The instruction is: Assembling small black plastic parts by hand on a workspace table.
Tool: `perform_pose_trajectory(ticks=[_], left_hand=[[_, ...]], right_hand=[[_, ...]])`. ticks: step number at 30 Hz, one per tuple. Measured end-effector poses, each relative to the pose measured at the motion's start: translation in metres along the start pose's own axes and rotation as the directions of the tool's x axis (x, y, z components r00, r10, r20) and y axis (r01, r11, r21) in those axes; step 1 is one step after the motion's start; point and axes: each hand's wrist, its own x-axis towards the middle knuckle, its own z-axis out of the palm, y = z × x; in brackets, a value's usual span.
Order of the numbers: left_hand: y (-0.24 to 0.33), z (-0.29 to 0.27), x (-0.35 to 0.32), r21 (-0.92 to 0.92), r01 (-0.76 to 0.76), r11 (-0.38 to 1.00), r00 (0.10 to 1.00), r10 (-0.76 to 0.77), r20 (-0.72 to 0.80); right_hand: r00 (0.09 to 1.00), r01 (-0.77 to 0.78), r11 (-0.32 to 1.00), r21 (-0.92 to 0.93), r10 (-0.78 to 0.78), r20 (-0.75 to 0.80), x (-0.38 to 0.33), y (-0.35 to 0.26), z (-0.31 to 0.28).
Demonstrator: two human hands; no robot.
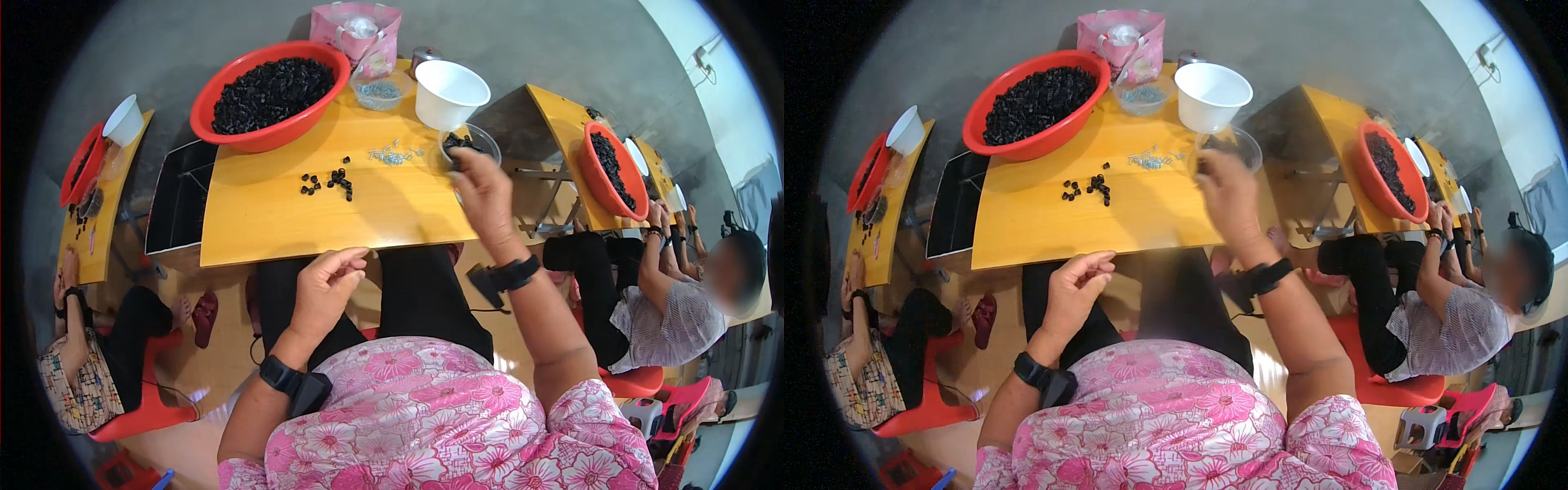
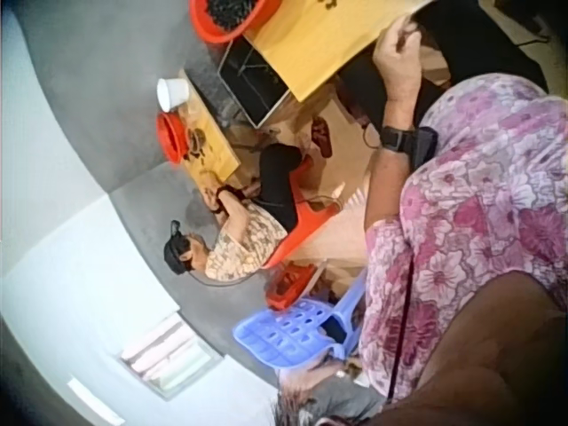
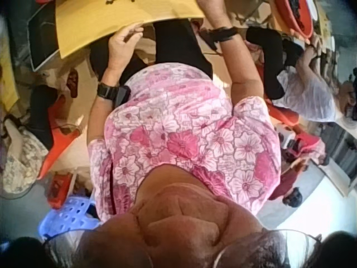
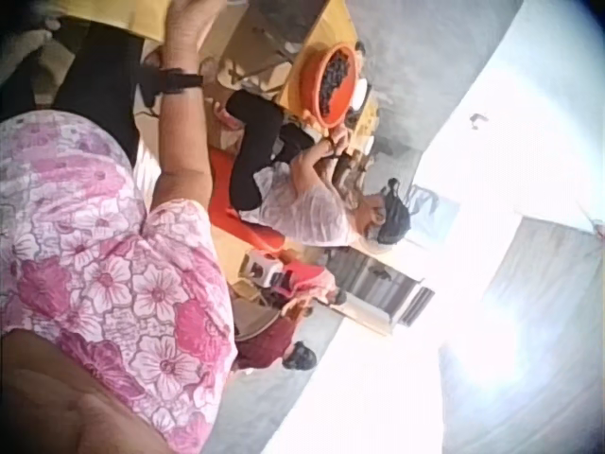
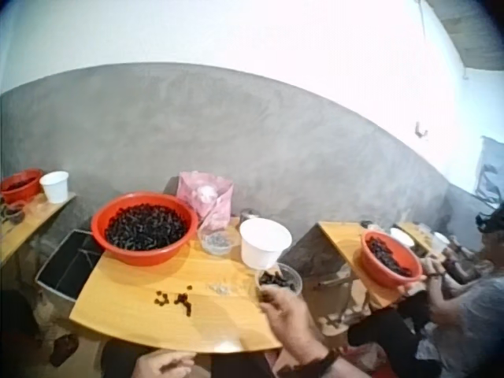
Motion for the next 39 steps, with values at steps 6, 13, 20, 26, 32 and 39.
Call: perform_pose_trajectory(ticks=[6,13,20,26,32,39], left_hand=[[-0.005,-0.005,0.018,0.029,-0.051,0.998,0.998,0.05,0.044],[-0.016,-0.02,0.045,0.328,-0.186,0.926,0.979,0.205,-0.021],[-0.037,-0.026,0.055,0.311,-0.113,0.944,0.992,0.122,-0.01],[-0.032,-0.028,0.056,0.287,-0.097,0.953,0.994,0.105,-0.012],[-0.035,-0.03,0.058,0.278,-0.139,0.951,0.989,0.146,-0.003],[-0.036,-0.033,0.058,0.28,-0.149,0.948,0.988,0.152,0.009]], right_hand=[[0.997,-0.074,0.863,-0.499,0.064,-0.038,0.034,0.056,-0.026],[0.994,-0.04,0.993,-0.115,0.051,0.096,0.021,0.042,0.033],[0.922,-0.107,0.989,0.098,0.062,0.383,0.014,0.015,0.102],[0.909,-0.111,0.981,0.156,0.038,0.414,0.033,0.009,0.137],[0.873,-0.075,0.992,0.106,0.014,0.488,0.043,0.009,0.158],[0.843,-0.026,0.999,0.037,0.002,0.537,0.048,0.007,0.161]])
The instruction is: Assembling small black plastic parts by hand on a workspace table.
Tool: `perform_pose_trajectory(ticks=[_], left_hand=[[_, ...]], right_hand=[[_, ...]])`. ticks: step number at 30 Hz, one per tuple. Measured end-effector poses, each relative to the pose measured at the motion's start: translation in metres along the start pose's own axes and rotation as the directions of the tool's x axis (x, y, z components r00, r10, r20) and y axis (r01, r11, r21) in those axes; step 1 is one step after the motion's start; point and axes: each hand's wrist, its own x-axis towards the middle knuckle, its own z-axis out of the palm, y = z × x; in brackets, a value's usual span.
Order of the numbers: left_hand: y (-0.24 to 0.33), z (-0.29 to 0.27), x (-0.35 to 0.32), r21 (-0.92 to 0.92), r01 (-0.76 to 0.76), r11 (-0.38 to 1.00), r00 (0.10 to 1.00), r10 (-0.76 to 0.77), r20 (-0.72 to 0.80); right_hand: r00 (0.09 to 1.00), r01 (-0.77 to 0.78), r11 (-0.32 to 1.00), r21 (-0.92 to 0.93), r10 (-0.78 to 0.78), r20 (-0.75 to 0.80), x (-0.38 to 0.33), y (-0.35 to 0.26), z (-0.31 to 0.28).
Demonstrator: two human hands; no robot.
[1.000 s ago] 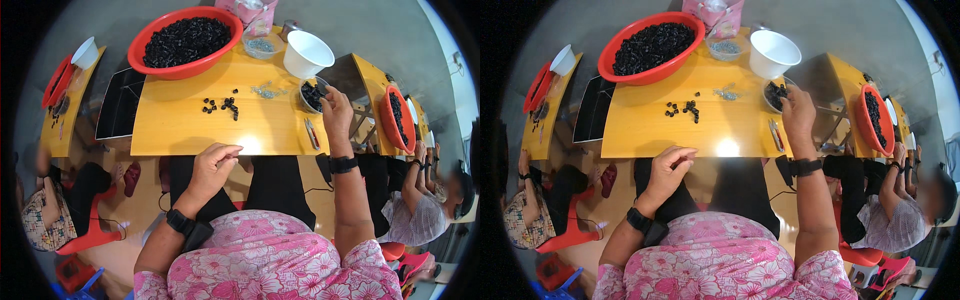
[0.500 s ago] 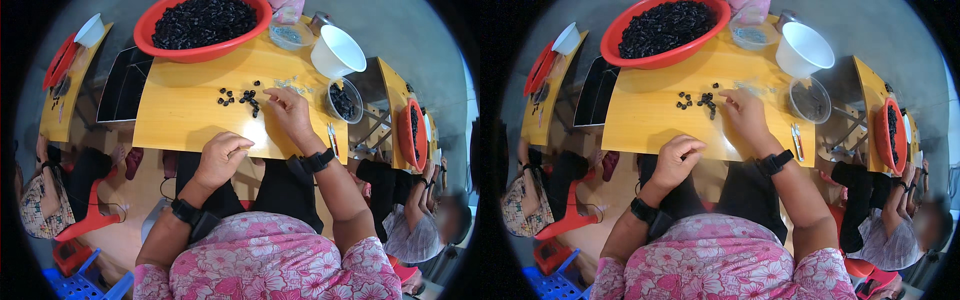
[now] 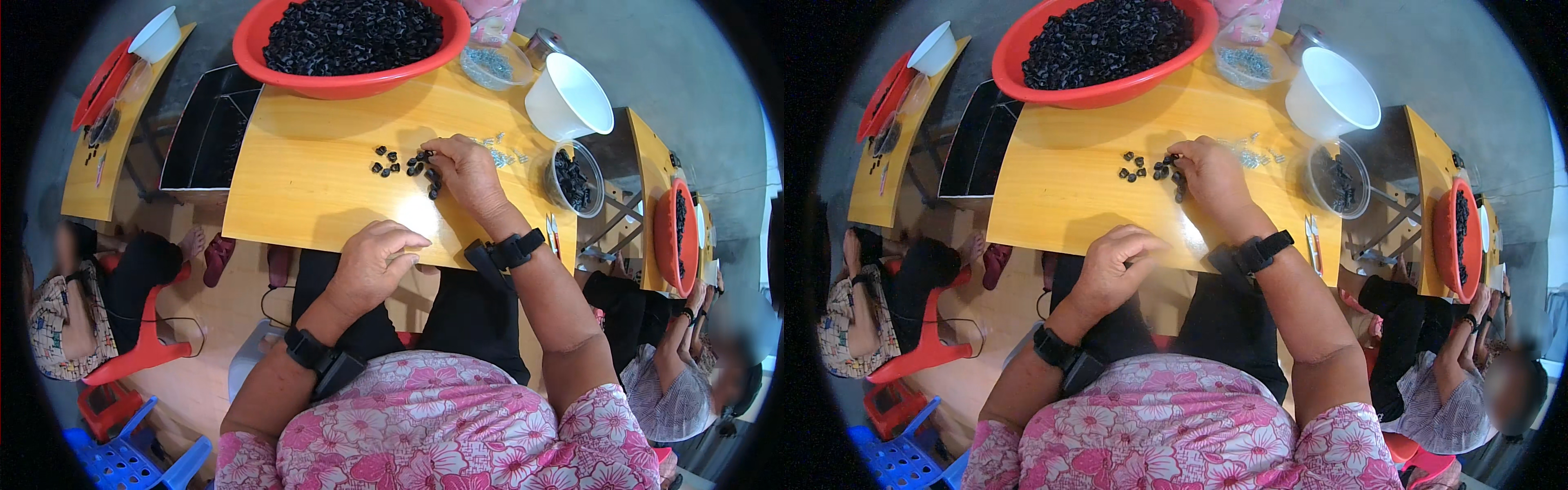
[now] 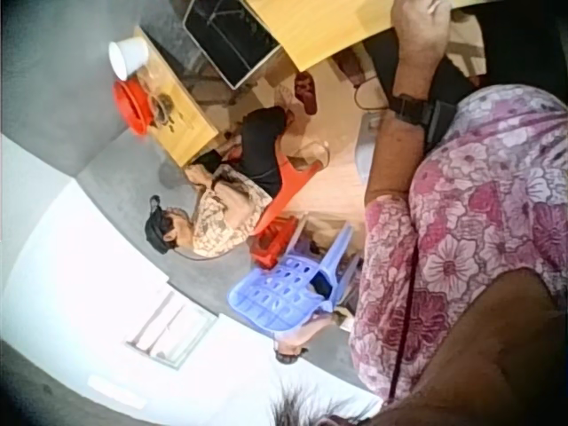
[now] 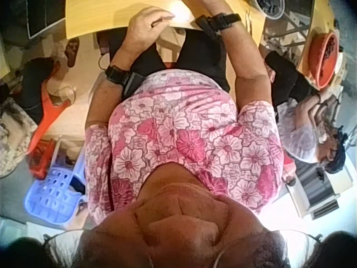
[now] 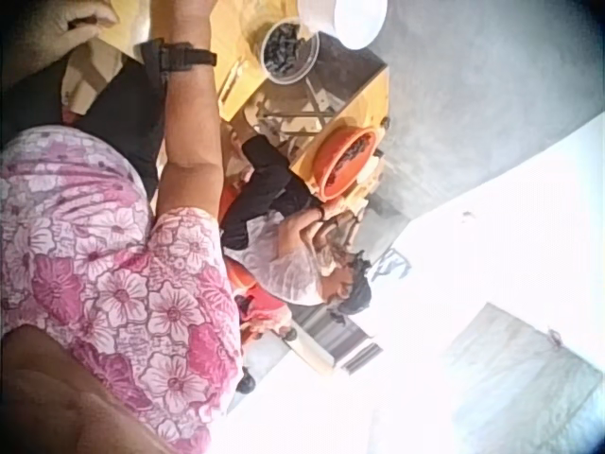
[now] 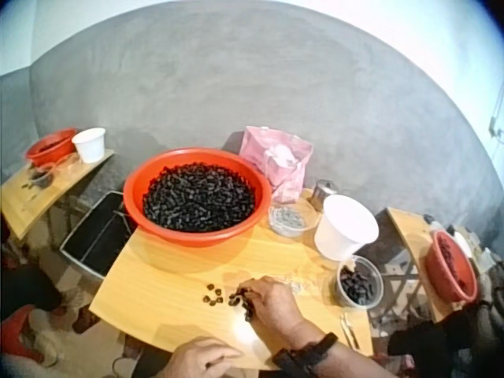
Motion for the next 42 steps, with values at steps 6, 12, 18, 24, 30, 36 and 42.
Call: perform_pose_trajectory(ticks=[6,12,18,24,30,36,42], left_hand=[[0.0,0.004,0.0,-0.01,0.032,0.999,0.999,-0.032,0.007],[0.0,0.01,-0.005,-0.106,0.121,0.987,0.992,-0.125,-0.032],[0.014,0.021,-0.003,-0.445,0.176,0.878,0.969,-0.235,-0.081],[0.01,0.026,-0.015,-0.584,0.311,0.75,0.942,-0.326,0.082],[0.009,0.024,-0.013,-0.576,0.313,0.755,0.947,-0.291,0.133],[0.009,0.022,-0.022,-0.499,0.334,0.8,0.943,-0.286,0.173],[-0.001,0.019,-0.027,-0.563,0.316,0.764,0.949,-0.246,0.199]], right_hand=[[0.997,0.041,0.998,0.039,-0.039,-0.07,-0.006,0.012,0.002],[0.961,-0.277,0.801,0.531,0.244,0.133,-0.045,-0.015,-0.023],[0.96,-0.279,0.736,0.617,0.187,0.21,-0.085,-0.039,-0.031],[0.974,-0.212,0.756,0.619,0.109,0.2,-0.108,-0.054,-0.028],[0.982,-0.146,0.812,0.565,0.05,0.181,-0.111,-0.044,-0.028],[0.963,-0.16,0.98,0.118,0.181,-0.202,-0.097,-0.004,-0.042],[0.929,-0.216,0.935,-0.281,0.109,-0.353,-0.075,0.028,-0.054]])
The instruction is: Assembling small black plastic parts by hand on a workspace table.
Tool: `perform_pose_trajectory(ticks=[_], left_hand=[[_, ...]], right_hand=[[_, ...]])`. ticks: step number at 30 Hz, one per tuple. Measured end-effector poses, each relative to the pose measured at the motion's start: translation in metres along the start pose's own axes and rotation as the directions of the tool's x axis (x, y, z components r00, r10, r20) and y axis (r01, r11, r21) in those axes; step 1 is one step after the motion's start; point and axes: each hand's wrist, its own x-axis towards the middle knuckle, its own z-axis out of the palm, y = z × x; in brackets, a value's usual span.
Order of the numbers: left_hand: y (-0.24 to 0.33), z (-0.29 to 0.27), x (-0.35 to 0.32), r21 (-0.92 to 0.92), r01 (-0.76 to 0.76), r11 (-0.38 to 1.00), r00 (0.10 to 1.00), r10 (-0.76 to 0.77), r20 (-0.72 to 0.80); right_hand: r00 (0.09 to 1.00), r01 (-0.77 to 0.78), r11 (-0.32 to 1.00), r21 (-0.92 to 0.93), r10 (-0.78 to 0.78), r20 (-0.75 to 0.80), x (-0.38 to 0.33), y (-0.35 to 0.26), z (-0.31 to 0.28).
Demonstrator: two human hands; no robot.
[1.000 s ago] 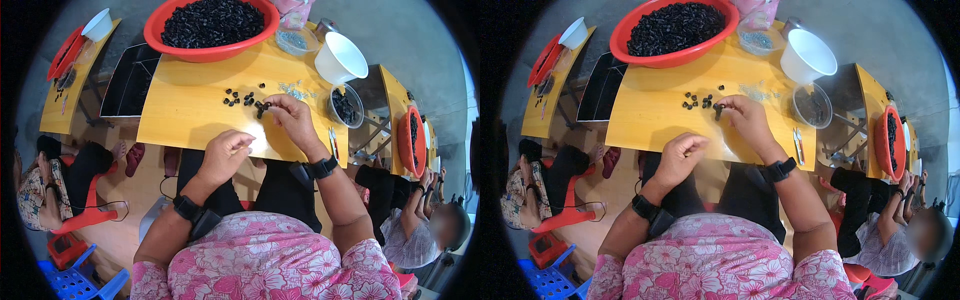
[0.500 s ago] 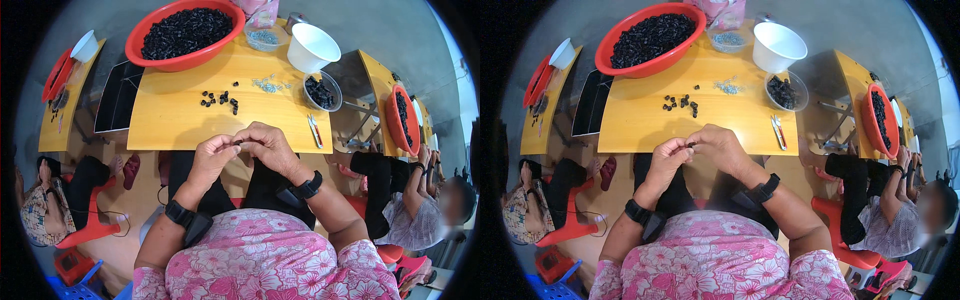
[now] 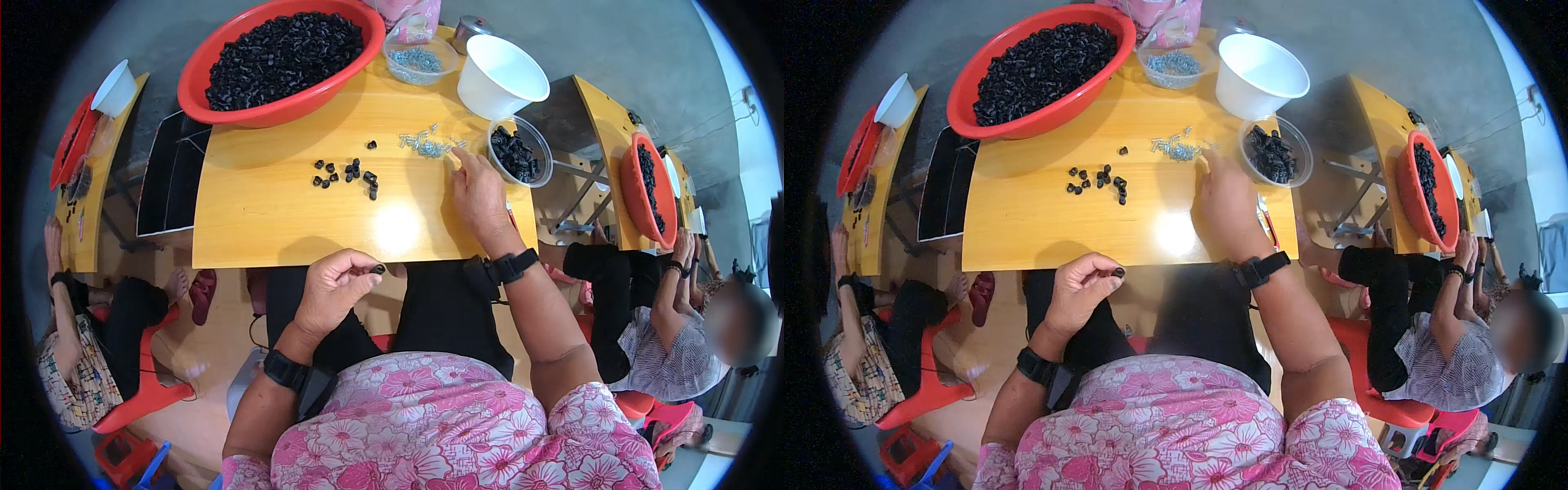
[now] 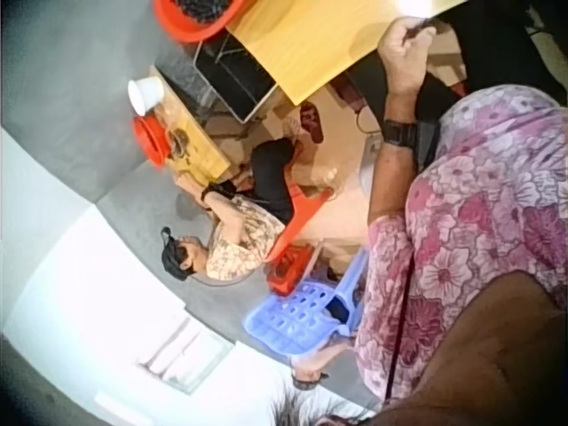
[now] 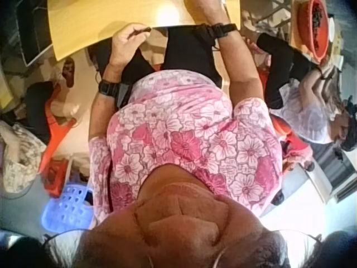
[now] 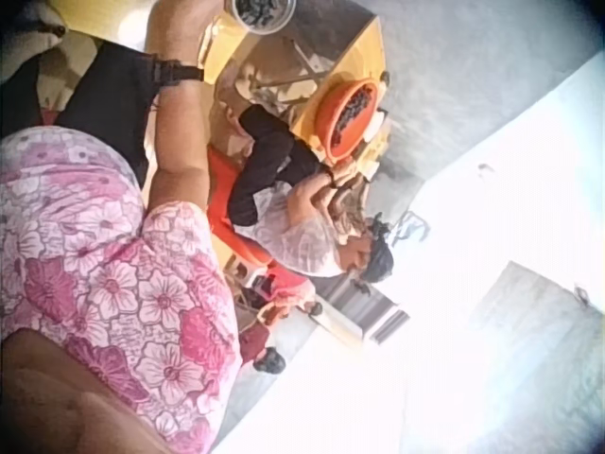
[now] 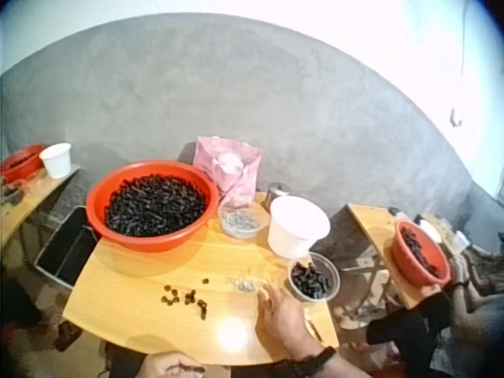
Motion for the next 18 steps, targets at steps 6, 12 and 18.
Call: perform_pose_trajectory(ticks=[6,12,18], left_hand=[[0.001,-0.002,0.0,-0.034,0.02,0.999,1.0,-0.019,0.021],[0.004,-0.003,-0.001,-0.038,0.038,0.999,0.999,-0.037,0.029],[0.005,-0.002,-0.001,-0.033,0.033,0.999,0.999,-0.032,0.021]], right_hand=[[0.998,-0.033,0.997,-0.076,0.038,0.058,0.013,0.003,0.002],[0.998,-0.009,0.995,-0.095,0.015,0.06,0.015,0.008,0.005],[0.999,0.03,0.994,-0.105,-0.026,0.041,0.014,0.014,0.007]])
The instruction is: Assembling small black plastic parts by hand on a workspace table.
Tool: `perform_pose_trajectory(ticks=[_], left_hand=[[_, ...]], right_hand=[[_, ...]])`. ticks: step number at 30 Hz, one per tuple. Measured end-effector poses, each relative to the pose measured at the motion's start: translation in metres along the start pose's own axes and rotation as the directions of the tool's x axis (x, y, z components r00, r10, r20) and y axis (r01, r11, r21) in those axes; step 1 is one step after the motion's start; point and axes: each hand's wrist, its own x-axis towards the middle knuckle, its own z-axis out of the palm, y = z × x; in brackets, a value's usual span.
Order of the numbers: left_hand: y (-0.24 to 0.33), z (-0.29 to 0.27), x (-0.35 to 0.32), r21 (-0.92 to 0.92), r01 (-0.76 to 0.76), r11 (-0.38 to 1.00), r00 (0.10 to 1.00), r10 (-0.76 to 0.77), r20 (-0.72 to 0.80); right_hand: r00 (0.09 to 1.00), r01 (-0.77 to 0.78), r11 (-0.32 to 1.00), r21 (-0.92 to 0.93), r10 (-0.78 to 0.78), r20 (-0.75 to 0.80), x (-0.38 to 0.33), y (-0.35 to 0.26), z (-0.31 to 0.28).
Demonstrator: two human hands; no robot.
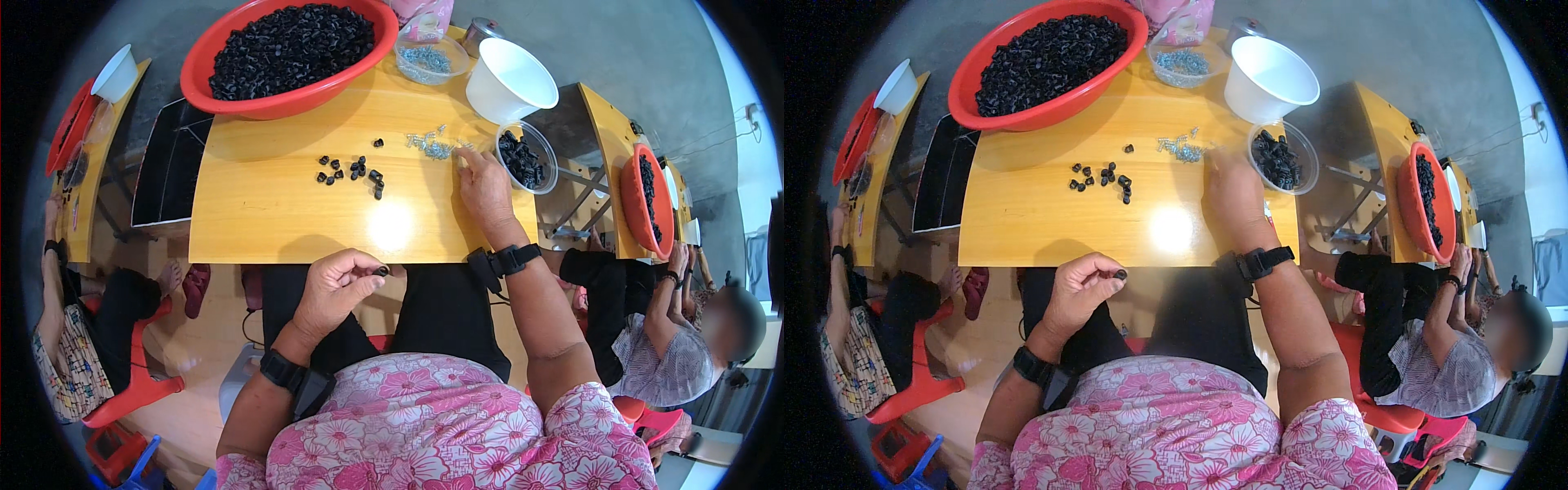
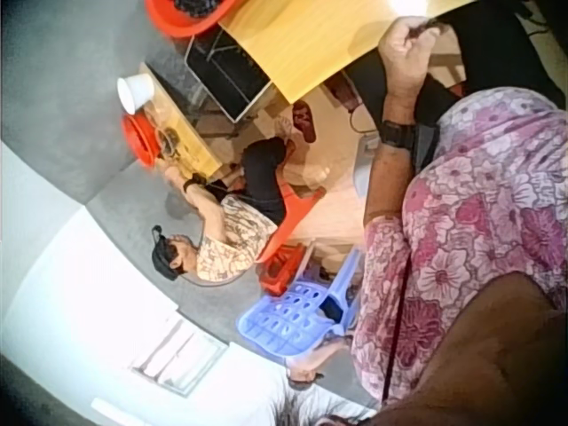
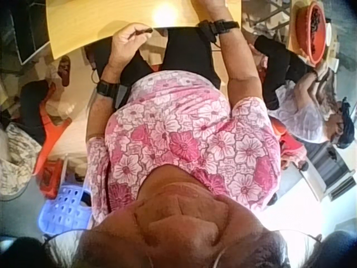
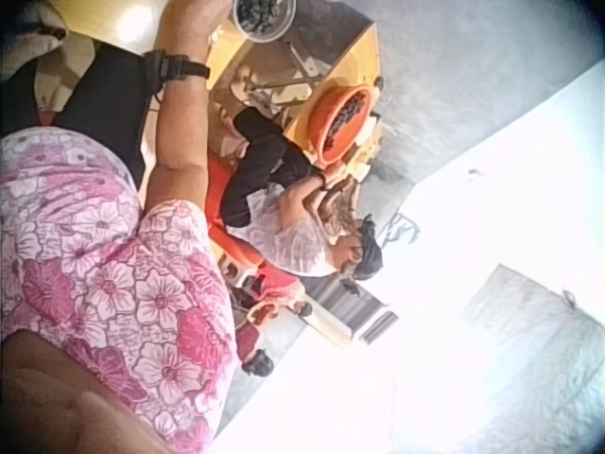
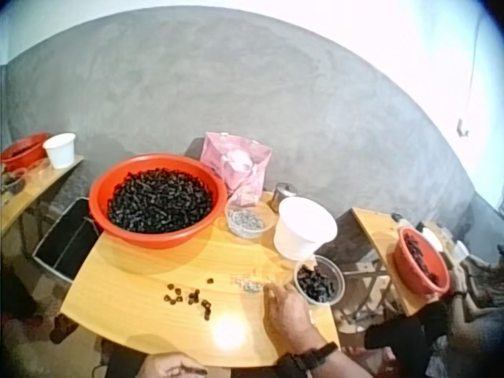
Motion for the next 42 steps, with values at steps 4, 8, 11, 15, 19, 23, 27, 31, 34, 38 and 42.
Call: perform_pose_trajectory(ticks=[4,8,11,15,19,23,27,31,34,38,42], left_hand=[[-0.003,0.001,0.0,-0.016,-0.034,0.999,0.999,0.033,-0.011],[-0.004,0.002,0.0,-0.008,-0.044,0.999,0.999,0.044,-0.016],[-0.006,0.002,0.0,0.002,-0.04,0.999,0.999,0.04,-0.021],[-0.006,0.004,-0.002,0.013,-0.064,0.998,0.997,0.065,-0.043],[-0.002,0.007,-0.003,0.067,-0.066,0.996,0.994,0.071,-0.084],[-0.001,0.012,-0.007,0.01,-0.062,0.998,0.993,0.063,-0.105],[-0.008,0.011,-0.012,0.029,-0.08,0.996,0.987,0.083,-0.134],[-0.009,0.011,-0.016,0.02,-0.096,0.995,0.984,0.098,-0.151],[-0.01,0.012,-0.017,0.035,-0.098,0.995,0.982,0.103,-0.158],[-0.01,0.011,-0.019,0.061,-0.115,0.992,0.979,0.123,-0.161],[-0.006,0.011,-0.019,0.162,-0.148,0.976,0.973,0.173,-0.151]], right_hand=[[1.0,0.015,0.999,-0.038,-0.014,0.013,-0.001,0.002,-0.002],[0.998,0.045,0.994,-0.103,-0.039,0.051,-0.006,0.002,-0.009],[0.998,0.057,0.992,-0.112,-0.053,0.038,-0.009,0.005,-0.009],[0.998,0.036,0.993,-0.108,-0.03,0.048,-0.02,0.002,-0.005],[0.987,0.128,0.985,-0.116,-0.115,0.11,-0.033,-0.02,-0.008],[0.946,0.317,0.949,0.002,-0.316,0.066,-0.048,-0.025,0.0],[0.906,0.414,0.91,-0.016,-0.41,0.109,-0.049,-0.038,-0.006],[0.874,0.477,0.879,-0.019,-0.471,0.122,-0.052,-0.047,-0.01],[0.885,0.449,0.893,0.039,-0.45,0.118,-0.055,-0.052,-0.009],[0.911,-0.173,0.733,0.658,-0.135,0.39,-0.067,-0.073,-0.02],[0.814,-0.395,0.532,0.749,-0.175,0.553,-0.074,-0.09,-0.025]])
